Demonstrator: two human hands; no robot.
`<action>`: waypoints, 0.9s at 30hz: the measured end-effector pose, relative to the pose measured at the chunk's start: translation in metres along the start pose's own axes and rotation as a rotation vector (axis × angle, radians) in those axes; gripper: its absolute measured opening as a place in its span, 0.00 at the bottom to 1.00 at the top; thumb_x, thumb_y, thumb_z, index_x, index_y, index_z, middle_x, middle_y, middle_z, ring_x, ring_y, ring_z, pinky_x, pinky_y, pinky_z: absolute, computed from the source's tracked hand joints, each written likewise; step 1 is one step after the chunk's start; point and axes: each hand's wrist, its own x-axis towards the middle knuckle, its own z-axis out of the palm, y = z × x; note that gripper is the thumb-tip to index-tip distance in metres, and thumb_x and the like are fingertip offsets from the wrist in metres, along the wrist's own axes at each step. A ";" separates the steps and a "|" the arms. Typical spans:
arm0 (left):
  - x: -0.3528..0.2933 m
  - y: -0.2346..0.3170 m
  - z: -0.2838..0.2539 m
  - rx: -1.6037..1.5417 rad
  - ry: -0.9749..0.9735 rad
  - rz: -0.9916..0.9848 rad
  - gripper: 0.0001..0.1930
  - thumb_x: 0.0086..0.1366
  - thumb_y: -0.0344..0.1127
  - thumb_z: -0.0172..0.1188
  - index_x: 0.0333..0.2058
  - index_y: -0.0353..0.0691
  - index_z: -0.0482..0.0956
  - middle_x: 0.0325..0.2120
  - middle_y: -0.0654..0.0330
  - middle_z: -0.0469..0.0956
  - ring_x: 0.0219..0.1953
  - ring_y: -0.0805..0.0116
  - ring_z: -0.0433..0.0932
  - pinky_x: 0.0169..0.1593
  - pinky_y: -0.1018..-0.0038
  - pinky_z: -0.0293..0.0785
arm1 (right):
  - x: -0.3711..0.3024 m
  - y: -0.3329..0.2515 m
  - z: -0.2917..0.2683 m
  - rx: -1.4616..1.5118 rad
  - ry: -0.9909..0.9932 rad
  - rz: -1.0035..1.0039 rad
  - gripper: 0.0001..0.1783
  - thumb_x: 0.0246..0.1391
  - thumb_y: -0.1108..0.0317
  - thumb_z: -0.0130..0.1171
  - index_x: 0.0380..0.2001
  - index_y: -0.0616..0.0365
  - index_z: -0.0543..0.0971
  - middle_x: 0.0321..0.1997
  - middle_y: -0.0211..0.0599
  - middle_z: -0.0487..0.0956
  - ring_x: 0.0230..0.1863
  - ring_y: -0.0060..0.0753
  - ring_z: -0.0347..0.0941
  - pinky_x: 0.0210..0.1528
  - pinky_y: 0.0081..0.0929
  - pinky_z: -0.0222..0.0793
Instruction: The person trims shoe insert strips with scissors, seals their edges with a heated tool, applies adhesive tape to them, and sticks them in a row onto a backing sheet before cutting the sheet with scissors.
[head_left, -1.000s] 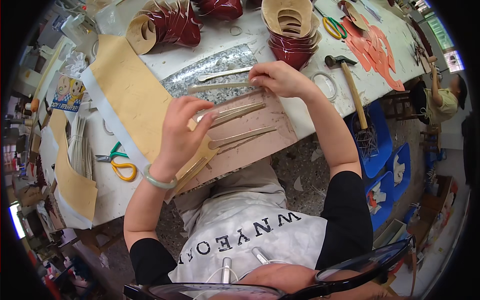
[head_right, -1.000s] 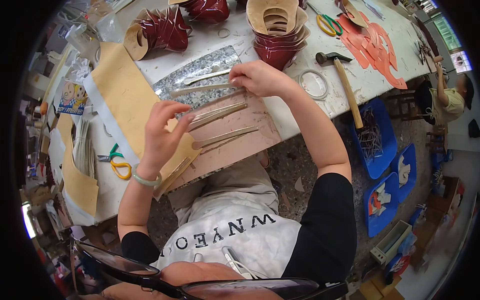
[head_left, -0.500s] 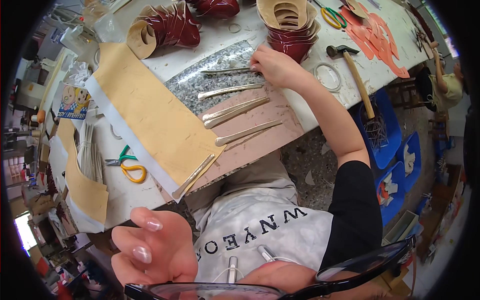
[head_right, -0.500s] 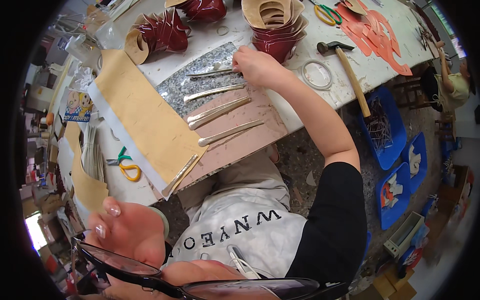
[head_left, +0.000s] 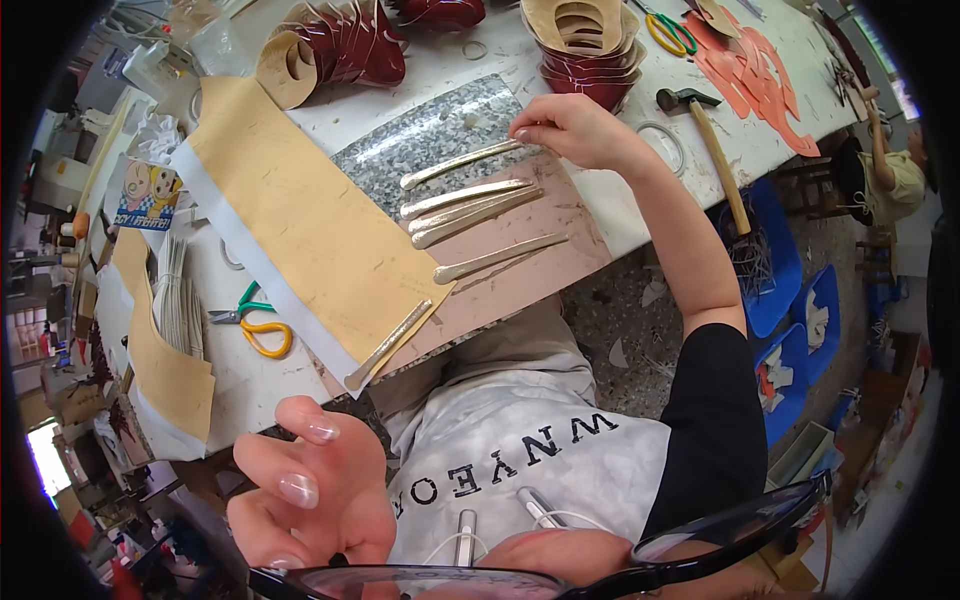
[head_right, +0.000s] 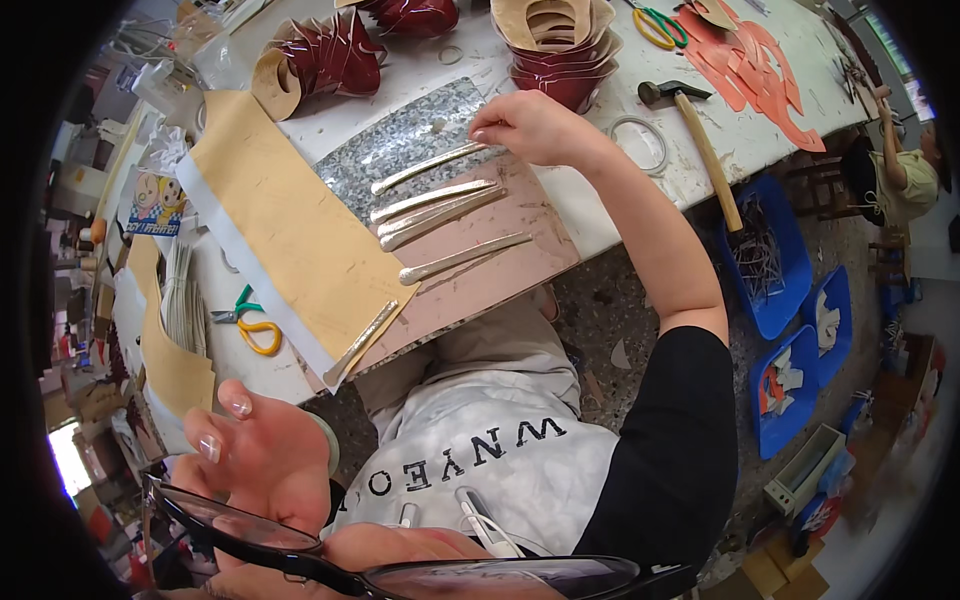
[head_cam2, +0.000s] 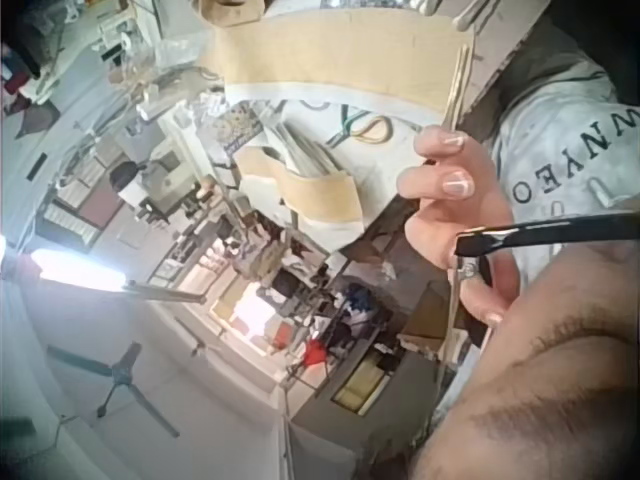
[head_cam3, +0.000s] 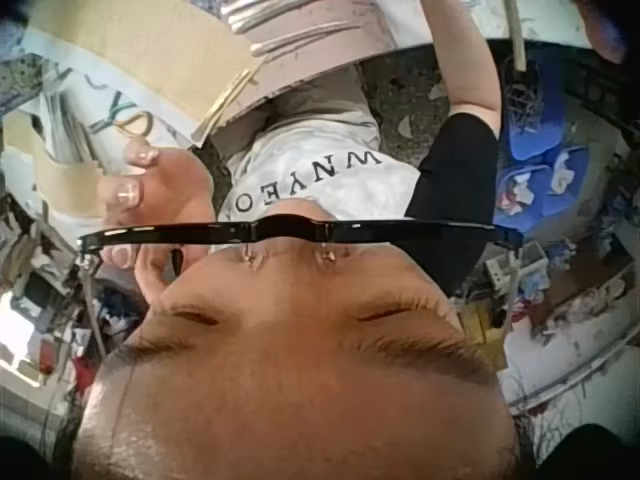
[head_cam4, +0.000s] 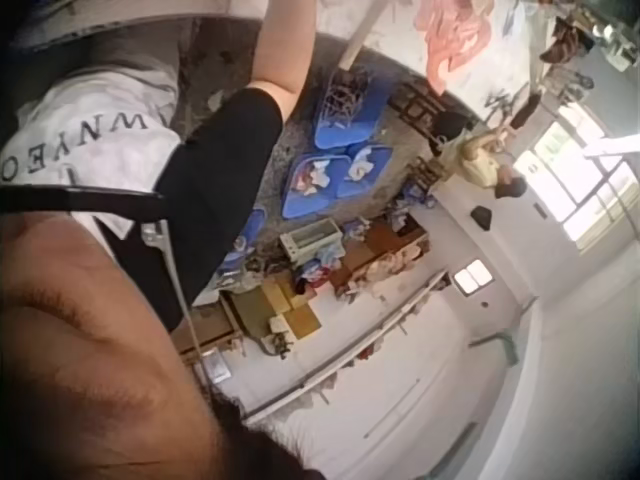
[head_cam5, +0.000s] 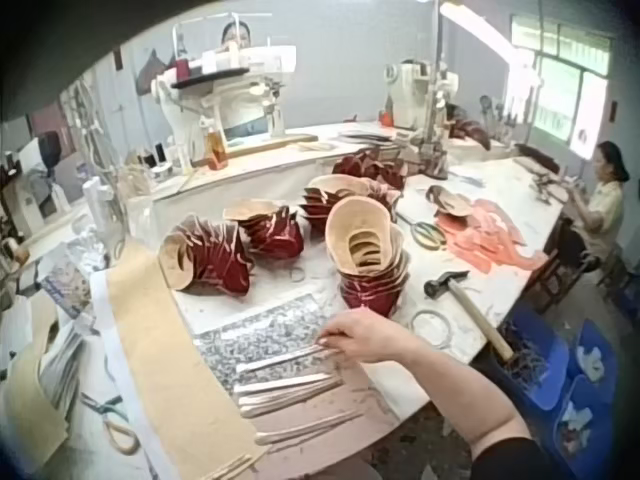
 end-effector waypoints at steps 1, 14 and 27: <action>0.000 -0.001 0.000 -0.031 -0.049 0.008 0.27 0.65 0.54 0.60 0.61 0.60 0.70 0.61 0.79 0.63 0.60 0.66 0.59 0.55 0.58 0.56 | -0.003 -0.002 -0.002 -0.028 0.003 0.019 0.12 0.59 0.65 0.61 0.41 0.60 0.84 0.38 0.42 0.83 0.39 0.38 0.79 0.44 0.30 0.75; -0.028 -0.065 -0.012 0.716 -0.556 -0.486 0.23 0.55 0.29 0.69 0.51 0.37 0.77 0.39 0.59 0.78 0.47 0.56 0.70 0.53 0.63 0.67 | 0.010 -0.036 0.044 -0.268 -0.251 0.019 0.08 0.55 0.67 0.61 0.37 0.56 0.82 0.40 0.37 0.80 0.47 0.44 0.75 0.51 0.40 0.69; -0.078 -0.046 -0.021 0.018 0.221 -1.277 0.09 0.68 0.29 0.60 0.45 0.32 0.82 0.32 0.62 0.83 0.31 0.80 0.79 0.29 0.85 0.74 | -0.065 -0.108 0.073 0.010 -0.130 -0.262 0.14 0.52 0.78 0.62 0.43 0.58 0.81 0.37 0.40 0.78 0.41 0.44 0.77 0.41 0.34 0.73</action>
